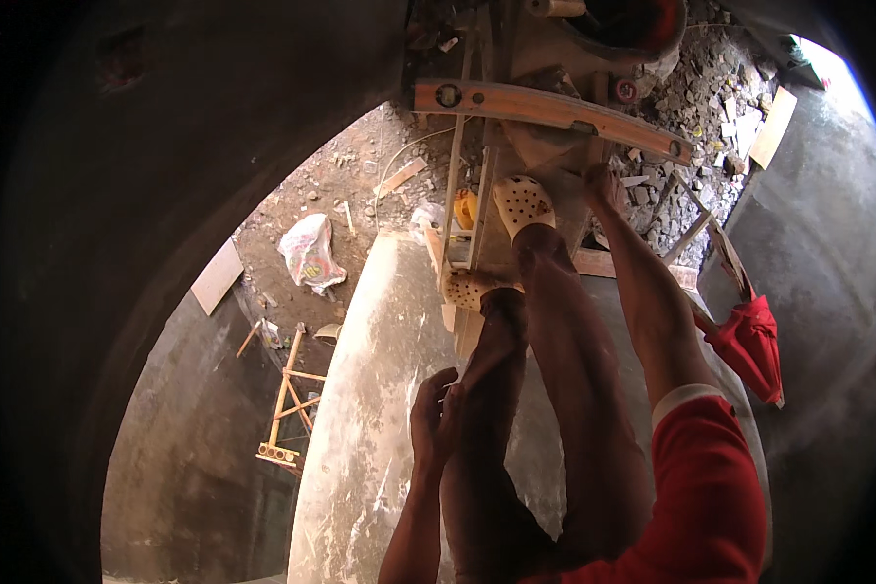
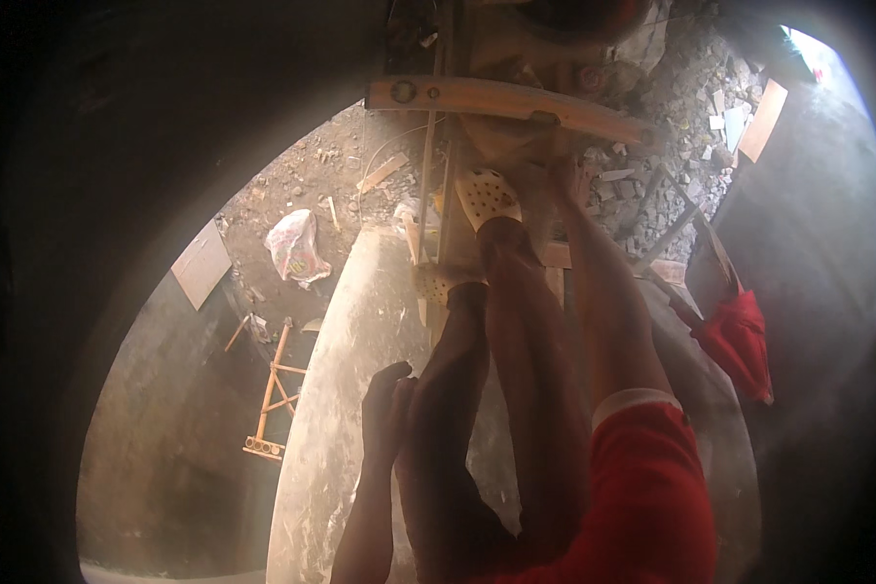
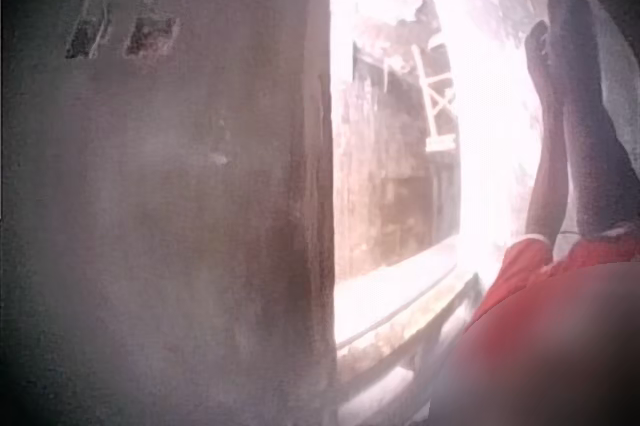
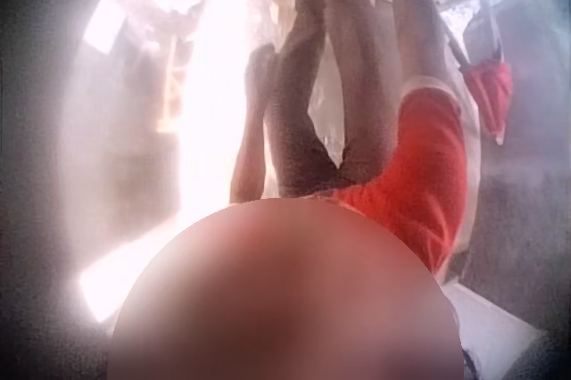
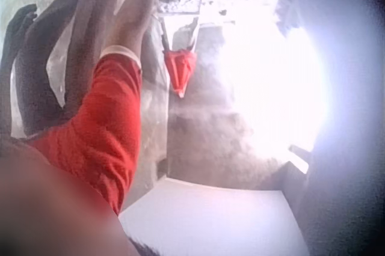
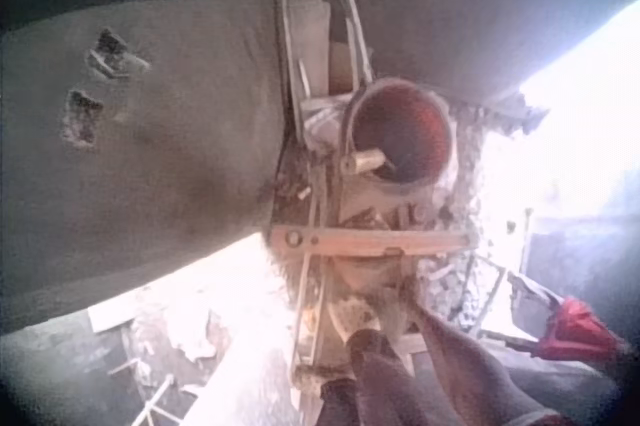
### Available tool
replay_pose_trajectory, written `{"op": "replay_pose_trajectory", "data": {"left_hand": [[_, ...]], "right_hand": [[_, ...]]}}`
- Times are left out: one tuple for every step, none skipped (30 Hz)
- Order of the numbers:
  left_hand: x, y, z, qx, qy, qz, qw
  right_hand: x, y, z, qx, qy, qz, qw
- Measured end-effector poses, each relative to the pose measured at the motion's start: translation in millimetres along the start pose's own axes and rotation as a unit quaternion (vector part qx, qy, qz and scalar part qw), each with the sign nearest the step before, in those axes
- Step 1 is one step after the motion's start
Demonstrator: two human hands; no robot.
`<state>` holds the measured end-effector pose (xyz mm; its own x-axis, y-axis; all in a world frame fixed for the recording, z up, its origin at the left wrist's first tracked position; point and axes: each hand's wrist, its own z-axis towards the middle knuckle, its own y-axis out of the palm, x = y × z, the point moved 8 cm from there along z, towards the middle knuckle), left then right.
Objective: The person removes a wooden plank from a wall opening, then applies and smooths plaster around the opening using a trowel. The person works on the edges and corners of the opening to create a smooth finish.
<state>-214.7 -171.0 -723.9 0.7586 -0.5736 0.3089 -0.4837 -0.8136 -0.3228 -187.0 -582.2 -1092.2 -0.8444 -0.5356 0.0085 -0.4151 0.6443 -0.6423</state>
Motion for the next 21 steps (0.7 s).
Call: {"op": "replay_pose_trajectory", "data": {"left_hand": [[3.6, 1.6, 7.7, -0.002, -0.009, -0.007, 1.000], [8.3, 3.5, 17.1, -0.003, -0.016, -0.015, 1.000], [17.5, 6.0, 28.3, -0.006, 0.000, -0.012, 1.000], [28.0, 8.1, 39.0, -0.009, 0.019, -0.010, 1.000], [37.6, 10.2, 49.2, -0.012, 0.032, -0.006, 0.999], [46.9, 12.5, 54.5, -0.016, 0.042, -0.026, 0.999], [54.2, 16.0, 61.0, -0.019, 0.046, -0.044, 0.998], [62.6, 18.5, 67.4, -0.024, 0.063, -0.065, 0.996], [67.7, 20.3, 73.0, -0.025, 0.069, -0.051, 0.996], [73.8, 23.6, 77.9, -0.028, 0.090, -0.043, 0.995], [78.8, 26.8, 80.8, -0.028, 0.113, -0.040, 0.992], [77.9, 32.3, 83.4, -0.041, 0.110, -0.044, 0.992], [76.8, 37.5, 84.7, -0.050, 0.110, -0.051, 0.991], [72.7, 43.1, 85.8, -0.057, 0.099, -0.050, 0.992], [71.1, 48.3, 84.6, -0.063, 0.107, -0.056, 0.991], [67.3, 54.3, 83.1, -0.071, 0.104, -0.055, 0.991], [63.9, 60.9, 81.4, -0.079, 0.102, -0.054, 0.990], [62.3, 66.8, 78.6, -0.084, 0.112, -0.054, 0.989], [61.1, 72.0, 76.0, -0.087, 0.122, -0.054, 0.987], [59.1, 76.9, 74.1, -0.091, 0.120, -0.062, 0.987], [51.6, 83.6, 73.0, -0.109, 0.079, -0.095, 0.986]], "right_hand": [[2.8, 4.6, 3.9, 0.000, 0.035, -0.017, 0.999], [2.8, 3.9, 7.3, 0.028, 0.055, -0.030, 0.998], [-1.5, 3.4, 10.6, 0.045, 0.036, -0.026, 0.998], [-7.9, -1.7, 12.0, 0.090, 0.003, -0.018, 0.996], [-9.8, -2.1, 16.7, 0.091, -0.020, -0.017, 0.995], [-10.6, -1.1, 18.5, 0.092, -0.043, -0.016, 0.995], [-7.6, 4.6, 25.2, 0.046, -0.057, -0.024, 0.997], [-5.6, 8.7, 26.9, 0.019, -0.091, -0.010, 0.996], [4.9, 17.1, 31.2, -0.036, -0.073, -0.042, 0.996], [13.8, 22.0, 32.3, -0.069, -0.077, -0.055, 0.993], [23.1, 24.6, 33.0, -0.083, -0.069, -0.077, 0.991], [27.6, 25.7, 30.9, -0.084, -0.084, -0.072, 0.990], [31.5, 23.4, 27.5, -0.066, -0.088, -0.074, 0.991], [34.1, 23.2, 22.4, -0.064, -0.089, -0.078, 0.991], [34.0, 22.0, 15.0, -0.067, -0.096, -0.067, 0.991], [32.7, 22.8, 6.1, -0.084, -0.097, -0.060, 0.990], [35.1, 19.6, -2.6, -0.099, -0.072, -0.069, 0.990], [29.3, 14.2, -13.9, -0.104, -0.095, -0.062, 0.988], [25.7, 8.6, -25.2, -0.106, -0.095, -0.072, 0.987], [19.9, 2.4, -36.9, -0.112, -0.109, -0.073, 0.985], [20.7, -0.6, -48.5, -0.145, -0.092, -0.059, 0.983]]}}
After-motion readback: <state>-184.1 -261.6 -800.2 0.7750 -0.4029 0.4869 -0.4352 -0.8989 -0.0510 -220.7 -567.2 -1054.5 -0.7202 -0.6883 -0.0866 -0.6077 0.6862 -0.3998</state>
